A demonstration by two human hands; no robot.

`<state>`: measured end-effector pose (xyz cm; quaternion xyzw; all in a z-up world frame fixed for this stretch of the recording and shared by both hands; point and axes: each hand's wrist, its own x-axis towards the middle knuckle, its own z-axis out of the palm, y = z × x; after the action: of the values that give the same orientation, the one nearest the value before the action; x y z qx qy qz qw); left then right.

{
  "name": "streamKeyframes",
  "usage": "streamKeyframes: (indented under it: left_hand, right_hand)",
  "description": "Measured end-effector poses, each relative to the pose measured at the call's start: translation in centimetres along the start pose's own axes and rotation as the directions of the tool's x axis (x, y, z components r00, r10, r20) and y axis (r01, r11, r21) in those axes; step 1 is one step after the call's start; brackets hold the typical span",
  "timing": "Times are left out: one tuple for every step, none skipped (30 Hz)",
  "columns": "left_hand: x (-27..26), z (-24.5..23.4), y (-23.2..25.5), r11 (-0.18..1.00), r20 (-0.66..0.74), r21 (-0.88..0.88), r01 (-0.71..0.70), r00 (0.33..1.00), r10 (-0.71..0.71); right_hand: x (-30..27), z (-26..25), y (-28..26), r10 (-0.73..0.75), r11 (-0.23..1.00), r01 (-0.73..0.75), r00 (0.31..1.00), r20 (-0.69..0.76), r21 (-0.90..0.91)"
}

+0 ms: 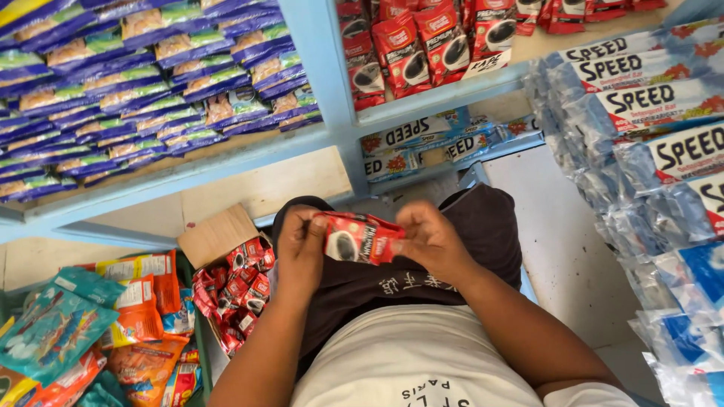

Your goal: Organizing and stocking small coffee packets onto shelves in a grocery store.

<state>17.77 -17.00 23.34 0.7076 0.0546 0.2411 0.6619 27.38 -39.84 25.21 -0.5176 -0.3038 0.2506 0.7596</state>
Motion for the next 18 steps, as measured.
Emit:
streamKeyframes:
  left_hand:
    - [0.6, -0.1, 0.3, 0.997, -0.052, -0.037, 0.062, 0.997, -0.064]
    - [0.8, 0.0, 0.1, 0.998, -0.045, -0.035, 0.052, 0.998, -0.054]
    - [0.8, -0.1, 0.0, 0.997, -0.036, 0.040, 0.068, 0.997, -0.067]
    - [0.8, -0.1, -0.1, 0.990, -0.027, 0.115, 0.082, 0.996, -0.079]
    - [0.8, 0.1, 0.0, 0.990, -0.026, 0.119, 0.081, 0.997, -0.079]
    - [0.8, 0.4, 0.0, 0.996, 0.020, 0.092, 0.020, 1.000, -0.022]
    - [0.8, 0.7, 0.0, 0.997, 0.068, 0.060, -0.041, 0.997, 0.037]
    - [1.0, 0.9, 0.5, 0.997, 0.073, 0.062, -0.043, 0.997, 0.038]
    - [1.0, 1.1, 0.9, 0.996, 0.089, 0.041, -0.073, 0.994, 0.069]
    - [1.1, 1.3, 1.4, 0.995, 0.104, 0.019, -0.103, 0.990, 0.100]
    - [1.1, 1.5, 1.4, 0.994, 0.110, 0.020, -0.103, 0.989, 0.101]
    - [1.1, 1.6, 1.5, 1.000, 0.111, 0.006, -0.029, 0.993, 0.028]
    - [1.1, 1.8, 1.6, 0.999, 0.108, -0.007, 0.047, 0.993, -0.046]
    - [1.1, 1.7, 1.1, 0.999, 0.109, -0.005, 0.046, 0.993, -0.045]
    - [1.1, 1.7, 0.6, 0.997, 0.087, 0.001, 0.077, 0.993, -0.077]
    - [1.0, 1.7, 0.1, 0.994, 0.065, 0.006, 0.108, 0.992, -0.108]
    - [1.0, 1.5, -0.1, 0.994, 0.063, 0.008, 0.107, 0.992, -0.108]
    - [1.0, 1.4, -0.4, 0.996, 0.056, 0.009, 0.084, 0.995, -0.084]
  right_hand:
    - [0.9, 1.1, -1.4, 0.195, 0.956, -0.177, 0.979, -0.054, 0.234]
    - [0.7, 0.7, -0.2, 0.183, 0.959, -0.165, 0.981, -0.058, 0.232]
    - [0.4, 0.3, 1.0, 0.294, 0.937, -0.297, 0.955, 0.041, 0.186]
    - [0.2, 0.0, 2.3, 0.402, 0.900, -0.418, 0.906, 0.135, 0.126]
    - [-0.1, -0.1, 2.8, 0.399, 0.900, -0.415, 0.907, 0.136, 0.131]
    - [-0.3, -0.2, 3.3, 0.374, 0.914, -0.386, 0.921, 0.108, 0.126]
    - [-0.5, -0.3, 3.8, 0.348, 0.927, -0.355, 0.934, 0.076, 0.120]
    - [-0.4, -0.7, 4.2, 0.344, 0.928, -0.351, 0.936, 0.074, 0.124]
    - [-0.5, -1.1, 4.5, 0.294, 0.950, -0.295, 0.956, 0.022, 0.108]
    - [-0.6, -1.4, 4.8, 0.242, 0.967, -0.238, 0.970, -0.030, 0.088]
    - [-0.7, -1.6, 5.0, 0.239, 0.968, -0.235, 0.971, -0.035, 0.091]
    - [-0.7, -1.7, 5.1, 0.228, 0.971, -0.222, 0.971, -0.066, 0.090]
    - [-0.6, -1.7, 5.2, 0.219, 0.973, -0.211, 0.971, -0.092, 0.089]
    - [-0.6, -1.7, 5.2, 0.217, 0.974, -0.209, 0.972, -0.093, 0.090]
    - [-0.6, -1.7, 5.2, 0.221, 0.973, -0.214, 0.972, -0.086, 0.085]
    - [-0.6, -1.7, 5.1, 0.225, 0.973, -0.219, 0.971, -0.078, 0.079]
    - [-0.7, -1.6, 4.6, 0.225, 0.973, -0.219, 0.972, -0.075, 0.080]
    - [-0.8, -1.6, 4.2, 0.215, 0.976, -0.213, 0.976, -0.038, 0.042]
